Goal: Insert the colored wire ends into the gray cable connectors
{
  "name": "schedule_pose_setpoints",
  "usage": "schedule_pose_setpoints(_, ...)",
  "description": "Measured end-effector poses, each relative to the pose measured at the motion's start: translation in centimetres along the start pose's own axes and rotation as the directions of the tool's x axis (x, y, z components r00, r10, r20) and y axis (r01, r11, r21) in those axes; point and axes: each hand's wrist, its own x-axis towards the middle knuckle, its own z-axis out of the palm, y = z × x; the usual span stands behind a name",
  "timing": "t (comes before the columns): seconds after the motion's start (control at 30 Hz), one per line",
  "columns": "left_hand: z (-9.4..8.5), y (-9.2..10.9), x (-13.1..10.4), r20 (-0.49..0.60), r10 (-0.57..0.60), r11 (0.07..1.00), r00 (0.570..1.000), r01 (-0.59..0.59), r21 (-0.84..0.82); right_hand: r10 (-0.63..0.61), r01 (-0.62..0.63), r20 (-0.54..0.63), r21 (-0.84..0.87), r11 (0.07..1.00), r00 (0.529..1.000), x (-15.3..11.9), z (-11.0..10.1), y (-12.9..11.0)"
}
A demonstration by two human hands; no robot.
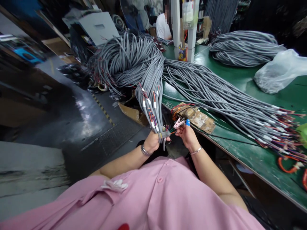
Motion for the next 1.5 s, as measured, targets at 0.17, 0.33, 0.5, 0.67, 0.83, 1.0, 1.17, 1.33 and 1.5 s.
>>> schedule_pose_setpoints(0.17,0.4,0.1,0.5,0.051,-0.037,0.999,0.998,0.036,0.021,-0.085,0.085,0.05,0.001,0.996,0.995,0.4,0.8,-0.2)
schedule_pose_setpoints(0.33,0.5,0.4,0.9,0.084,-0.045,0.999,0.995,0.046,-0.007,-0.154,0.148,0.05,0.106,0.983,0.987,1.0,0.8,1.0)
schedule_pose_setpoints(0.5,0.3,0.5,0.9,0.087,-0.064,0.998,0.994,0.063,0.018,-0.133,0.128,0.033,0.112,0.985,0.991,1.4,0.8,1.4)
schedule_pose_setpoints(0.67,-0.1,-0.2,1.2,0.107,-0.057,0.995,0.993,0.048,0.085,-0.066,0.058,0.035,0.197,0.979,0.997,2.0,0.8,1.4)
schedule_pose_setpoints(0.83,0.0,-0.7,1.5,0.11,-0.05,0.992,0.993,0.037,0.121,-0.085,0.091,-0.04,0.183,0.979,0.996,2.2,1.3,1.3)
schedule_pose_setpoints(1.0,0.1,-0.7,1.5,0.116,-0.036,0.992,0.993,0.022,0.121,-0.075,0.079,-0.026,0.201,0.976,0.997,1.9,1.5,1.3)
schedule_pose_setpoints(1.17,-0.1,-0.4,1.0,0.078,-0.054,0.994,0.996,0.046,0.102,-0.037,0.031,0.026,0.208,0.978,0.999,1.2,0.9,1.3)
schedule_pose_setpoints(1.33,-0.2,-0.3,0.1,0.043,-0.017,0.996,0.999,0.013,0.093,-0.03,0.021,0.06,0.147,0.989,0.998,0.3,0.3,0.8)
schedule_pose_setpoints(1.5,0.4,-0.4,-0.3,-0.037,0.015,1.0,0.999,-0.014,0.015,-0.097,0.094,0.039,0.076,0.993,0.995,-0.1,0.4,0.4)
